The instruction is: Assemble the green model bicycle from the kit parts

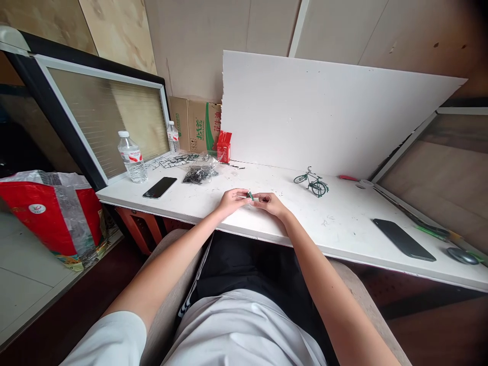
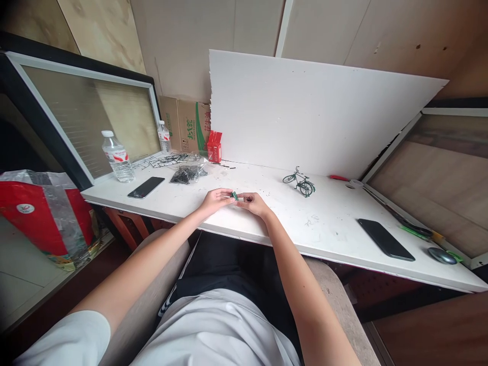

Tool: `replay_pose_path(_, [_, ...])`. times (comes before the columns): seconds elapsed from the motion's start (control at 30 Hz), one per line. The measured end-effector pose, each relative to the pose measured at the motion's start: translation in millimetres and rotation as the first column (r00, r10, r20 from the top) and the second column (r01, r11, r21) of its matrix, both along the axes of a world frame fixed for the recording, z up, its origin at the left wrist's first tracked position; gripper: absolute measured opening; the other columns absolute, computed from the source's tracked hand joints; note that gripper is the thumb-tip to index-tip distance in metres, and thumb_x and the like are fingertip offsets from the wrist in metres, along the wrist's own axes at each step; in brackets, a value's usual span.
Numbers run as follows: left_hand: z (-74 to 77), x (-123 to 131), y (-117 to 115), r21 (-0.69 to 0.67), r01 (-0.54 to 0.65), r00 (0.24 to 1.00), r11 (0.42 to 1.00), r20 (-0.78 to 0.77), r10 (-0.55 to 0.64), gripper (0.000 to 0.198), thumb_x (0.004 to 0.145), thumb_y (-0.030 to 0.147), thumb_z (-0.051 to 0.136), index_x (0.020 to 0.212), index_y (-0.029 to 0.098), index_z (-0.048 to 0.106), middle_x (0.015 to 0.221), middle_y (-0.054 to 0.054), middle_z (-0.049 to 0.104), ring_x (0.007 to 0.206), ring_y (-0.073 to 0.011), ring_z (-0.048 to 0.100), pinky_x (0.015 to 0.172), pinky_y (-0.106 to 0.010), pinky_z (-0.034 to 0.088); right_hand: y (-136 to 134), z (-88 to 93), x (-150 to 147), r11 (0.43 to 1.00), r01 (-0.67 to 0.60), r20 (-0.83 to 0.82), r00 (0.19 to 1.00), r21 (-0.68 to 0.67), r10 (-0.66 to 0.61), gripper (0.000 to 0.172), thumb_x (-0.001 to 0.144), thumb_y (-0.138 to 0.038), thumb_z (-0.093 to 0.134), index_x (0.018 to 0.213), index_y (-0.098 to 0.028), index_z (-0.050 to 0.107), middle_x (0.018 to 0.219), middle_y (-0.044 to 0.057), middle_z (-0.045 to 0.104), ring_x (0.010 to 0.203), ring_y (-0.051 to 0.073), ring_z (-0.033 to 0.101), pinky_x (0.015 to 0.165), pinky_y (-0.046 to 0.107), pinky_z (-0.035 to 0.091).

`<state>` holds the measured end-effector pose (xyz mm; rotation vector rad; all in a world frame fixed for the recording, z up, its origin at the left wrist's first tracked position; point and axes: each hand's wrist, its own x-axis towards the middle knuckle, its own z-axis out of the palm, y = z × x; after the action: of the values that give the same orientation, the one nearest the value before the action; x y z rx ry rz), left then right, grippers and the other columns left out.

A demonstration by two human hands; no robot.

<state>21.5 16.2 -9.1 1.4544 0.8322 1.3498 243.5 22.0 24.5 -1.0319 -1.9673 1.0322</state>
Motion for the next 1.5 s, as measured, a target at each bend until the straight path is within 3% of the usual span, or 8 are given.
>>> replay_pose_path(0.3, [2.1,1.1,-0.6,-0.059,-0.004,1.0,0.998,0.025,0.005,0.057,0.068,0.036,0.101,0.115,0.012,0.079,0.125,-0.019,0.079,0.115,-0.0311,0.076,0.109,-0.051,0.059,0.7,-1.0,1.7,0.999,-0.031,0.019,0.999,0.008,0.031,0.053,0.08,-0.063,0.083,0.105,-0.017,0.085,0.083,0.003,0.072,0.072,0.016,0.053,0.07,0.031,0.042])
replay_pose_path(0.47, [2.2,1.5,0.5,-0.063,-0.03,0.999,0.998,0.016,0.031,0.056,0.07,0.033,0.1,0.116,0.011,0.077,0.126,-0.02,0.078,0.113,-0.0303,0.076,0.109,-0.051,0.058,3.7,-3.9,3.6,1.0,-0.017,0.023,1.0,-0.005,0.017,0.055,0.08,-0.06,0.085,0.113,-0.017,0.083,0.093,0.005,0.076,0.078,0.018,0.058,0.074,0.032,0.045])
replay_pose_path(0.67, [-0.1,0.8,0.8,-0.067,-0.051,0.999,0.996,0.001,0.052,0.066,0.074,0.031,0.098,0.13,0.009,0.07,0.126,-0.022,0.076,0.113,-0.0287,0.074,0.107,-0.05,0.057,7.1,-6.4,4.4,1.0,-0.005,0.026,1.0,-0.009,0.006,0.059,0.077,-0.06,0.087,0.117,-0.017,0.083,0.099,0.007,0.079,0.082,0.02,0.063,0.075,0.033,0.049])
replay_pose_path(1.07, [1.4,0.2,-2.0,0.015,-0.028,0.999,1.0,-0.035,0.028,0.064,0.075,0.028,0.097,0.131,0.011,0.07,0.128,-0.02,0.074,0.112,-0.0256,0.072,0.104,-0.045,0.058,11.4,-12.6,6.0,0.999,-0.04,0.02,0.999,-0.017,0.04,0.058,0.077,-0.056,0.089,0.122,-0.019,0.083,0.107,0.007,0.08,0.086,0.021,0.065,0.08,0.034,0.05])
replay_pose_path(1.17, [1.6,-0.1,-1.7,0.017,-0.019,0.999,1.0,-0.048,0.02,0.065,0.074,0.029,0.098,0.131,0.011,0.07,0.13,-0.021,0.073,0.11,-0.0246,0.072,0.102,-0.045,0.059,10.9,-11.7,5.8,0.999,-0.039,0.031,0.999,-0.008,0.039,0.058,0.076,-0.057,0.088,0.118,-0.017,0.083,0.095,0.005,0.076,0.078,0.018,0.059,0.075,0.032,0.047])
replay_pose_path(1.3, [1.1,0.3,-0.5,-0.016,0.001,0.999,1.0,-0.044,-0.002,0.067,0.073,0.028,0.098,0.131,0.011,0.069,0.133,-0.021,0.072,0.104,-0.0229,0.072,0.098,-0.044,0.061,9.5,-9.6,5.7,1.0,-0.024,0.049,0.999,0.003,0.024,0.057,0.075,-0.057,0.088,0.113,-0.015,0.084,0.073,-0.001,0.061,0.067,0.013,0.044,0.067,0.03,0.036])
replay_pose_path(1.5, [0.7,0.4,-0.6,-0.014,0.012,0.999,1.0,-0.031,-0.012,0.065,0.074,0.026,0.097,0.13,0.012,0.069,0.133,-0.021,0.071,0.103,-0.0226,0.073,0.097,-0.044,0.061,7.5,-7.5,4.9,1.0,-0.007,0.059,0.998,0.007,0.007,0.063,0.073,-0.059,0.088,0.117,-0.013,0.083,0.068,-0.005,0.05,0.065,0.012,0.036,0.065,0.031,0.031])
